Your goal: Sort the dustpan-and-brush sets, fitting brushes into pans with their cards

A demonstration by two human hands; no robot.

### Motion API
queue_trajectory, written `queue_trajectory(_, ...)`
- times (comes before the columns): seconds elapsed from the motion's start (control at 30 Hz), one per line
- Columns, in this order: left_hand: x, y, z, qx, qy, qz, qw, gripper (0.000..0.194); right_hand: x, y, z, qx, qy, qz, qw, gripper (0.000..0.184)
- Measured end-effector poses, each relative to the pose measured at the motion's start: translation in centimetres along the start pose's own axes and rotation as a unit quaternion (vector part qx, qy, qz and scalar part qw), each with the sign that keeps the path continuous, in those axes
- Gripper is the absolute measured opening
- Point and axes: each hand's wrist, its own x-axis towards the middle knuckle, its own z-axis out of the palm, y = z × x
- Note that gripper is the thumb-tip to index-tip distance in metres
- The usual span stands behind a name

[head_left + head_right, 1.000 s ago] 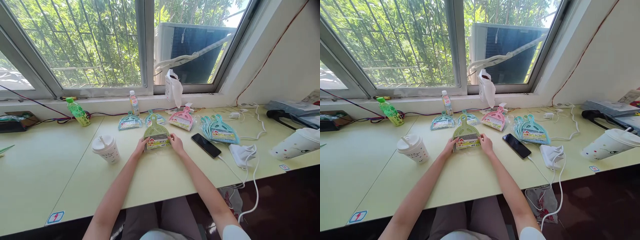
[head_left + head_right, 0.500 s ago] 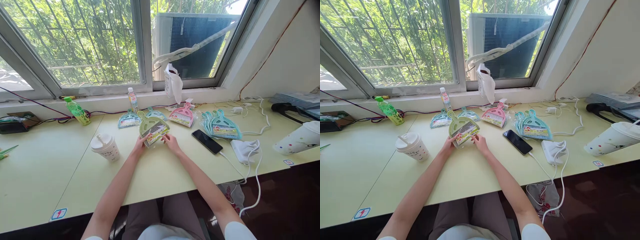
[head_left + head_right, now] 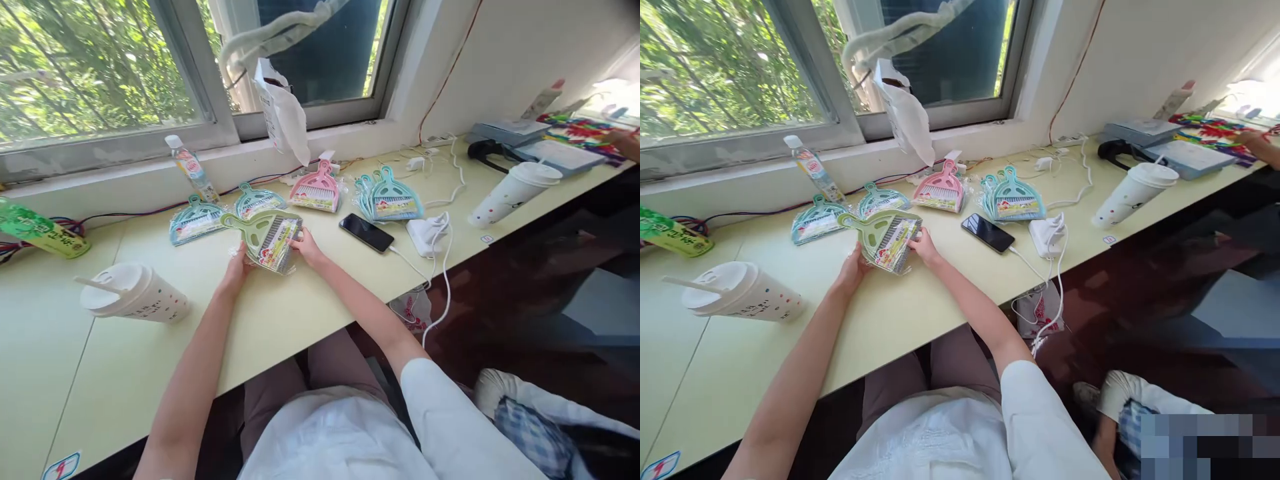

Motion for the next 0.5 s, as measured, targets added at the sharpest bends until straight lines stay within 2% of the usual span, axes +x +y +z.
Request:
queue_trajectory(0.07, 0.5, -0.2, -0.1, 0.004, 0.052, 0.011, 0.999, 0.038, 0.2, -0.4, -0.5, -0.016, -0.012, 0.003, 1.000, 0.054)
queue_trajectory(0.17, 1.2, -0.3, -0.4, -0.003, 0.139, 0.042, 0.989, 0.029, 0.3, -1.2, -1.2, -0.048, -0.064, 0.009, 0.997, 0.055)
queue_trajectory(0.23, 1.3, -0.1, -0.5, -0.005, 0.175, 0.066, 0.982, 0.026, 0.2, -1.6, -1.6, -0.060, -0.083, 0.010, 0.995, 0.055)
queue_trajectory(0.4, 0.7, 1.2, -1.2, 0.044, 0.181, 0.148, 0.971, 0.042, -0.1, -2.0, -2.4, -0.081, -0.085, 0.003, 0.993, 0.051)
queue_trajectory(0.5, 0.1, 2.1, -1.8, 0.164, 0.157, 0.205, 0.952, 0.047, -0.1, -2.1, -2.9, -0.116, -0.125, 0.027, 0.985, 0.058)
